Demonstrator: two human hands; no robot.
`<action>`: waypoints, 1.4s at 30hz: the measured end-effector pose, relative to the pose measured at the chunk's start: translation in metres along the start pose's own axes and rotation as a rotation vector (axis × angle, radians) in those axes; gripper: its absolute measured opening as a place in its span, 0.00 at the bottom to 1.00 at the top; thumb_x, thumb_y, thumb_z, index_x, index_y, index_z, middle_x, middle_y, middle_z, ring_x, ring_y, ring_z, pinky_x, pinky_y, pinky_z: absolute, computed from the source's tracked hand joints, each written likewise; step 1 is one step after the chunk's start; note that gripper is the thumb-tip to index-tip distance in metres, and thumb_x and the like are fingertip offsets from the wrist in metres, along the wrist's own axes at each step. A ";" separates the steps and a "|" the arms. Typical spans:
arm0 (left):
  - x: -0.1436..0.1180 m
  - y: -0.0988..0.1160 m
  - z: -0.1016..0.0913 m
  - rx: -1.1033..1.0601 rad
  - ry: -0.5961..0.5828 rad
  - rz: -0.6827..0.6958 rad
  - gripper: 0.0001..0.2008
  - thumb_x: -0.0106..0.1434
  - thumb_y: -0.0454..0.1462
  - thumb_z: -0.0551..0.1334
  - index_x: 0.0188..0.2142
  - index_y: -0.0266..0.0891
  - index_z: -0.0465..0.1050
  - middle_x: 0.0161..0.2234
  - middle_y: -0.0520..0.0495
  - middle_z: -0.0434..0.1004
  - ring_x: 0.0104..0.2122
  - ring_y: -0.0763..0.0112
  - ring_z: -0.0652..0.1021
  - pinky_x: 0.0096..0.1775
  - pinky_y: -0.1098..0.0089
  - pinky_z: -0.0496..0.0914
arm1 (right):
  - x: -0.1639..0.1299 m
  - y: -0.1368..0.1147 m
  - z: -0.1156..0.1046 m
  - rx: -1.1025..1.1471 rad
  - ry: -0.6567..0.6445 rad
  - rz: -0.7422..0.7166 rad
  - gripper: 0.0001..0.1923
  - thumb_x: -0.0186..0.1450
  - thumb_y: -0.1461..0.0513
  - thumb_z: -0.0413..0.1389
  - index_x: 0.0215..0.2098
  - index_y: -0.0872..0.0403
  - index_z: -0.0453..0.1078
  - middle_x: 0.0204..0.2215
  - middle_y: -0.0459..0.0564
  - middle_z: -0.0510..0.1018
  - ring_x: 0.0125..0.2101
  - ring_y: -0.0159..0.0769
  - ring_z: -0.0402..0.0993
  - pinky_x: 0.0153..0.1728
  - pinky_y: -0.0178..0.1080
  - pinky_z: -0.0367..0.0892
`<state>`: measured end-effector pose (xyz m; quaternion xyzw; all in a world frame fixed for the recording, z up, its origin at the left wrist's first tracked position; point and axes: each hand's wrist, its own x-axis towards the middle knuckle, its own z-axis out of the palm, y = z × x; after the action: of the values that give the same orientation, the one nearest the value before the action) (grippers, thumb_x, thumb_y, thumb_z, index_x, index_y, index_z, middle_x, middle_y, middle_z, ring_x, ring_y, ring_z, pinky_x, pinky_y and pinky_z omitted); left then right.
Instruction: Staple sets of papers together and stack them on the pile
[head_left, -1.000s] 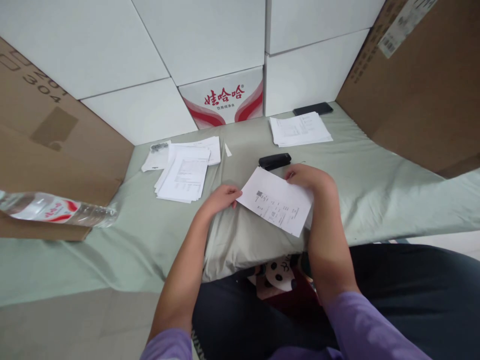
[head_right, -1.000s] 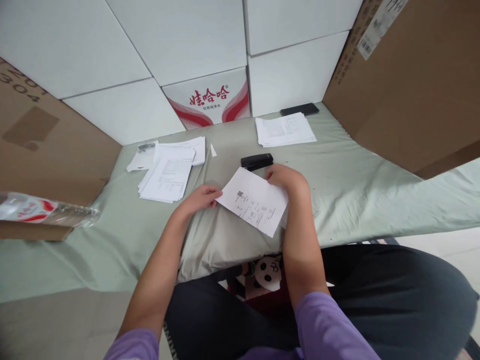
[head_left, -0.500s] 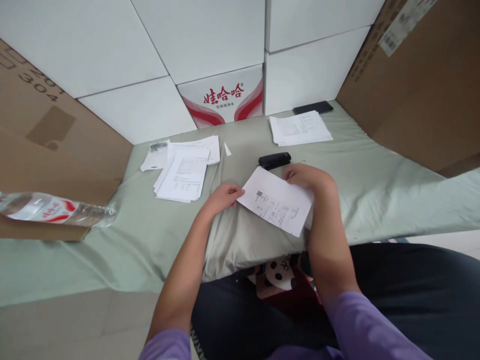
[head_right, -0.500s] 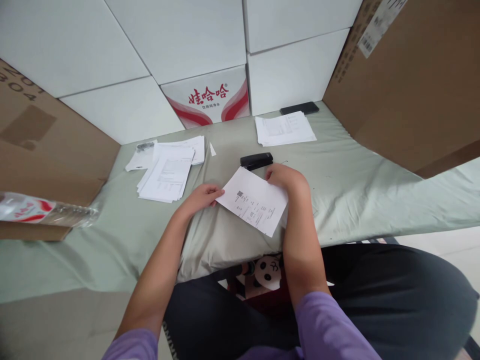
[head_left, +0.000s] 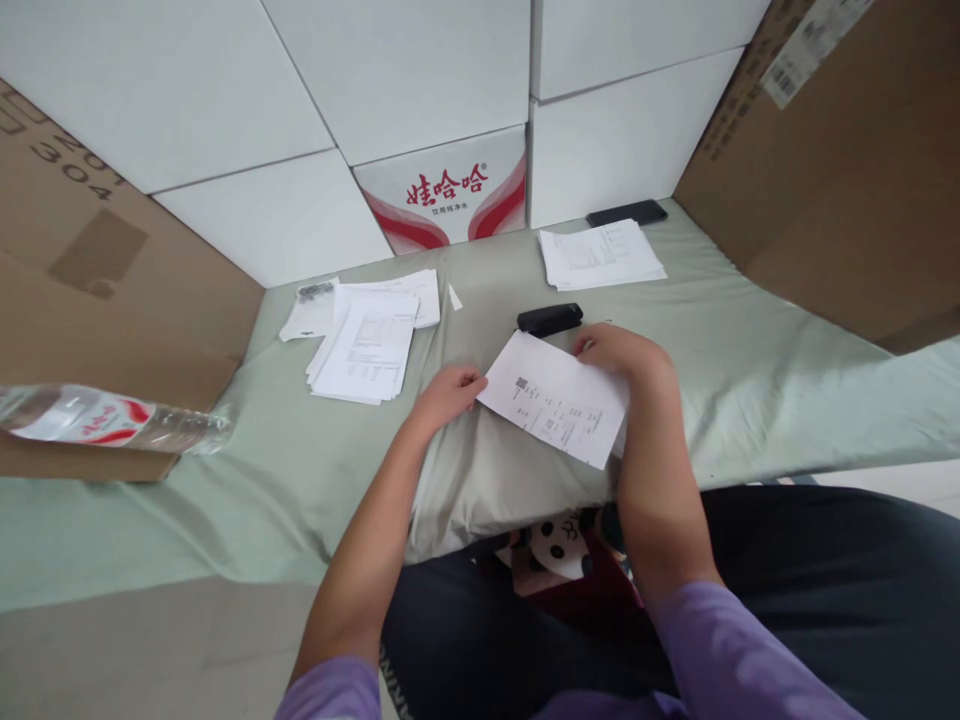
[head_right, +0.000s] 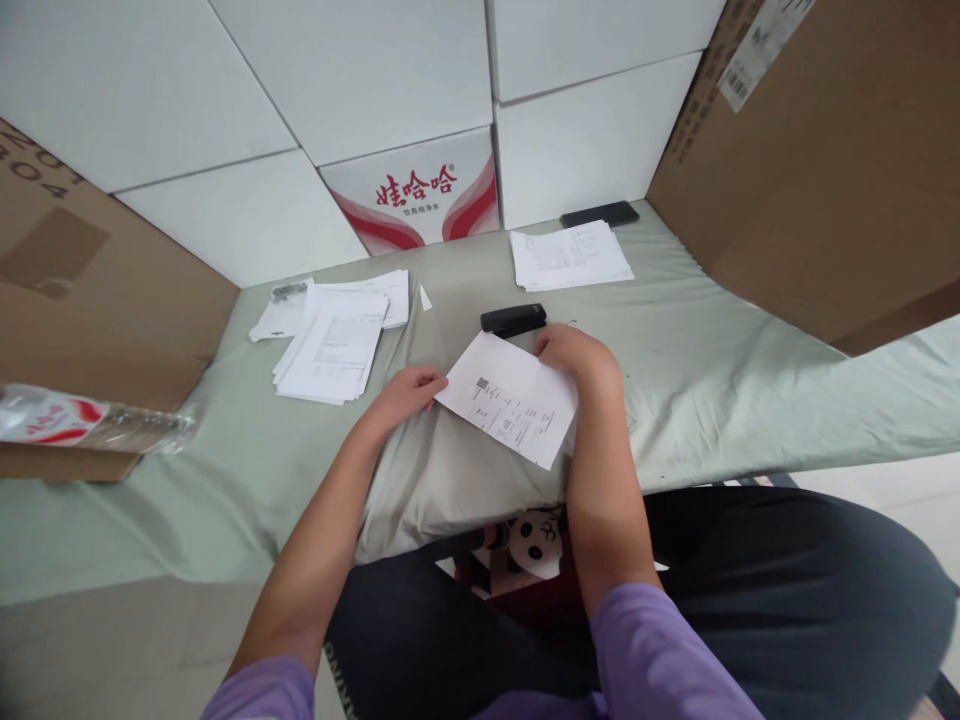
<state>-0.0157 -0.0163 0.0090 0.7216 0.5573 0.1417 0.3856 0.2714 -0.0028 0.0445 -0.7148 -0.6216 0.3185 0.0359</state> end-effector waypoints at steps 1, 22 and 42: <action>0.000 0.000 0.001 0.038 0.027 0.012 0.16 0.64 0.46 0.55 0.23 0.40 0.66 0.19 0.54 0.68 0.21 0.72 0.67 0.27 0.69 0.57 | 0.000 0.000 0.000 -0.002 -0.001 0.008 0.14 0.52 0.65 0.57 0.37 0.50 0.76 0.36 0.50 0.80 0.32 0.40 0.75 0.30 0.37 0.64; 0.014 0.004 0.025 0.523 0.239 0.072 0.14 0.65 0.42 0.54 0.31 0.43 0.76 0.29 0.48 0.78 0.31 0.66 0.74 0.30 0.67 0.55 | -0.002 0.000 -0.005 0.006 0.352 0.093 0.14 0.60 0.56 0.55 0.42 0.52 0.74 0.41 0.55 0.79 0.37 0.44 0.74 0.34 0.41 0.65; 0.014 0.004 0.026 0.492 0.230 0.026 0.15 0.65 0.43 0.54 0.32 0.42 0.78 0.31 0.46 0.80 0.33 0.64 0.75 0.32 0.67 0.59 | 0.089 -0.083 0.007 0.023 0.467 -0.274 0.11 0.66 0.61 0.50 0.40 0.55 0.74 0.39 0.58 0.77 0.41 0.45 0.70 0.41 0.42 0.63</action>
<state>0.0087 -0.0141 -0.0087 0.7798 0.6058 0.0882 0.1308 0.1981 0.0943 0.0396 -0.6775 -0.6838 0.1444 0.2292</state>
